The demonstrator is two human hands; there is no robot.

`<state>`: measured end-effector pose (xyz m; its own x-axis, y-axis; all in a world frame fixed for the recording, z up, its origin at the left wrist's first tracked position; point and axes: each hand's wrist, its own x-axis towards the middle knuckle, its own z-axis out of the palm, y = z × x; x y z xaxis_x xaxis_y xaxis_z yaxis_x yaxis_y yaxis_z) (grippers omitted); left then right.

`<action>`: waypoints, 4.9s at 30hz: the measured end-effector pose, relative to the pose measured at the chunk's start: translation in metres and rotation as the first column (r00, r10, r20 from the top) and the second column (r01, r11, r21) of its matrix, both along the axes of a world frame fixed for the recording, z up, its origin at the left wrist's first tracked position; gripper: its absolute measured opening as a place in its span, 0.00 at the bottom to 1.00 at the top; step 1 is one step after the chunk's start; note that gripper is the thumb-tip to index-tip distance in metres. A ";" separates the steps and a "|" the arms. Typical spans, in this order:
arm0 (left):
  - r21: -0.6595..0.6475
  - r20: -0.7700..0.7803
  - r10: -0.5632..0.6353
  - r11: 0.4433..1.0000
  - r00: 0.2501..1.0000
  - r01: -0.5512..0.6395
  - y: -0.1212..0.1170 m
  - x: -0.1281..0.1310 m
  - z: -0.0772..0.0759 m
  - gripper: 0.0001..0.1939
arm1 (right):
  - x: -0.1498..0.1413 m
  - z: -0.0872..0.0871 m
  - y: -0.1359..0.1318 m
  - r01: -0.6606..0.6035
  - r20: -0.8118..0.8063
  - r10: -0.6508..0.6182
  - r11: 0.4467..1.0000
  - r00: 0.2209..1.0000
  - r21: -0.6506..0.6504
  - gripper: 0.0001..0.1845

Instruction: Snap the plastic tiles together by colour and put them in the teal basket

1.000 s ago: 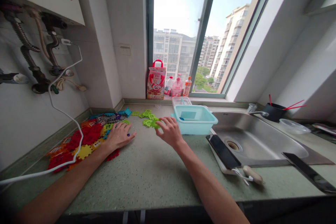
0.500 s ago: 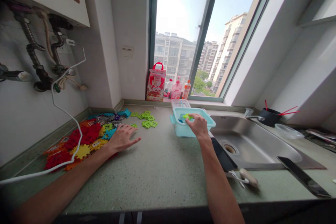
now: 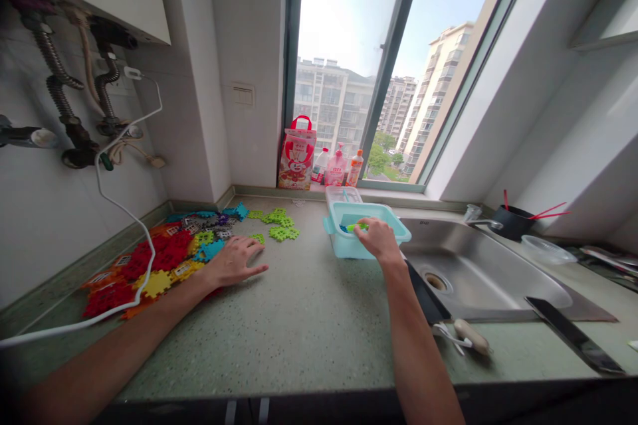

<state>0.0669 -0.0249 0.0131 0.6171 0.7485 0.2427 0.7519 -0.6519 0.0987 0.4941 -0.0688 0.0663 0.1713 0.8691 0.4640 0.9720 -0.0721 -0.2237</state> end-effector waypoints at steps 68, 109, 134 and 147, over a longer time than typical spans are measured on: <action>-0.100 0.017 -0.276 0.956 0.961 0.276 -0.016 0.068 -0.024 0.41 | -0.121 -0.078 0.023 -0.682 -0.117 0.707 0.705 0.697 0.197 0.29; 0.040 0.076 -0.379 0.925 0.922 0.377 -0.008 0.028 -0.007 0.35 | -0.126 -0.076 0.018 -0.666 -0.565 0.649 0.713 0.510 0.219 0.21; 0.004 0.106 -0.434 0.900 0.895 0.436 -0.005 0.027 -0.009 0.30 | -0.137 -0.080 0.008 -0.793 -0.299 0.776 0.603 0.556 0.091 0.15; -0.085 0.221 -0.382 0.909 0.897 0.408 -0.008 0.027 -0.006 0.32 | -0.119 -0.071 0.009 -0.811 -0.189 0.796 0.585 0.575 0.000 0.20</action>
